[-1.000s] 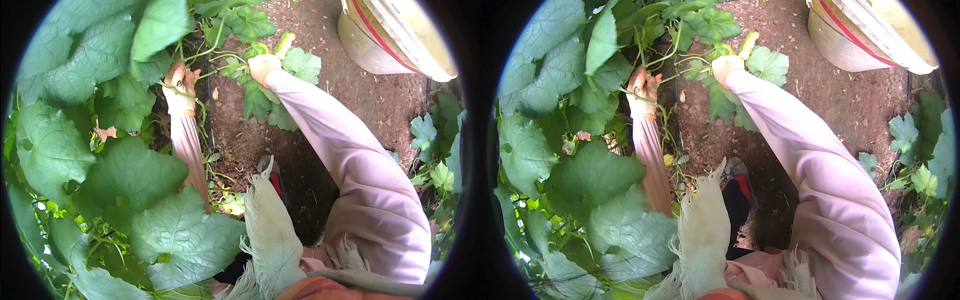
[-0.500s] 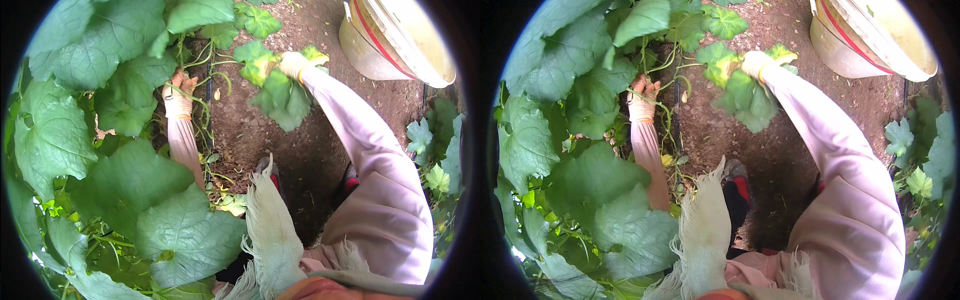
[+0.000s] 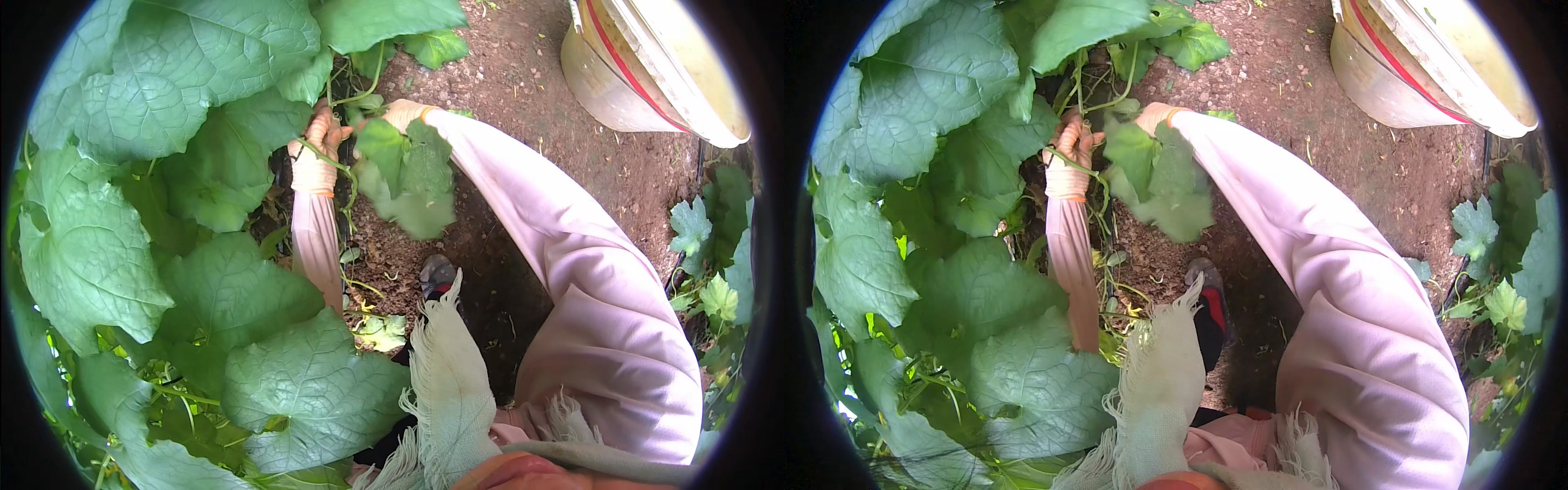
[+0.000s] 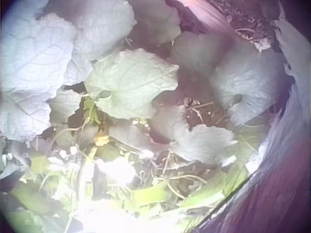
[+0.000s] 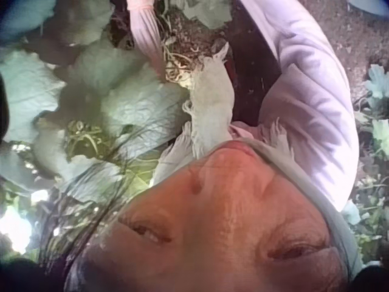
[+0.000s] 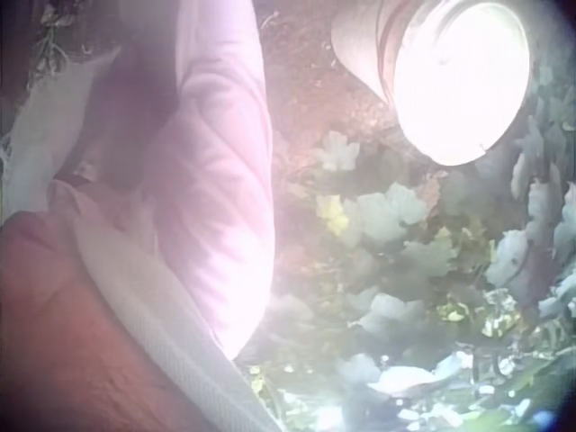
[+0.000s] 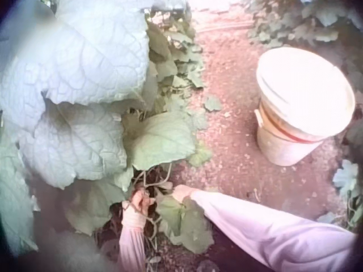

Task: The person harvests leaves from a vine plant by hand, placing them into a white bucket. The person repeatedly reaches into the foliage, plucks leaves, and deposits them into the bucket.

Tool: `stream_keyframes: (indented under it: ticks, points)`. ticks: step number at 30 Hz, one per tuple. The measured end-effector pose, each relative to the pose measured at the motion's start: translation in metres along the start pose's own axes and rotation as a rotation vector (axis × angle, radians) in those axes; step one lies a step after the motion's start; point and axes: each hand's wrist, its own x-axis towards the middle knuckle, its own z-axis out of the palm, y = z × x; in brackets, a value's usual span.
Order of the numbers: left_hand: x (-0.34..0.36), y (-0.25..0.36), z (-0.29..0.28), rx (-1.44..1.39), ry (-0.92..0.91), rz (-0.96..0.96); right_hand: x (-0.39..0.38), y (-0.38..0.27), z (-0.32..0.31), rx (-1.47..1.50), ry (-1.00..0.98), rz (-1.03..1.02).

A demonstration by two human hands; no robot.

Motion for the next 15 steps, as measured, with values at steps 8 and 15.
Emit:
stream_keyframes:
  ticks: [8,15]
  points:
    - [0.005,0.01,0.014,-0.173,0.027,-0.111,-0.05,-0.041,-0.005,-0.195,0.35,0.014]
    - [0.009,0.01,0.001,-0.344,0.013,-0.164,-0.013,-0.039,-0.017,-0.82,-0.327,-0.344]
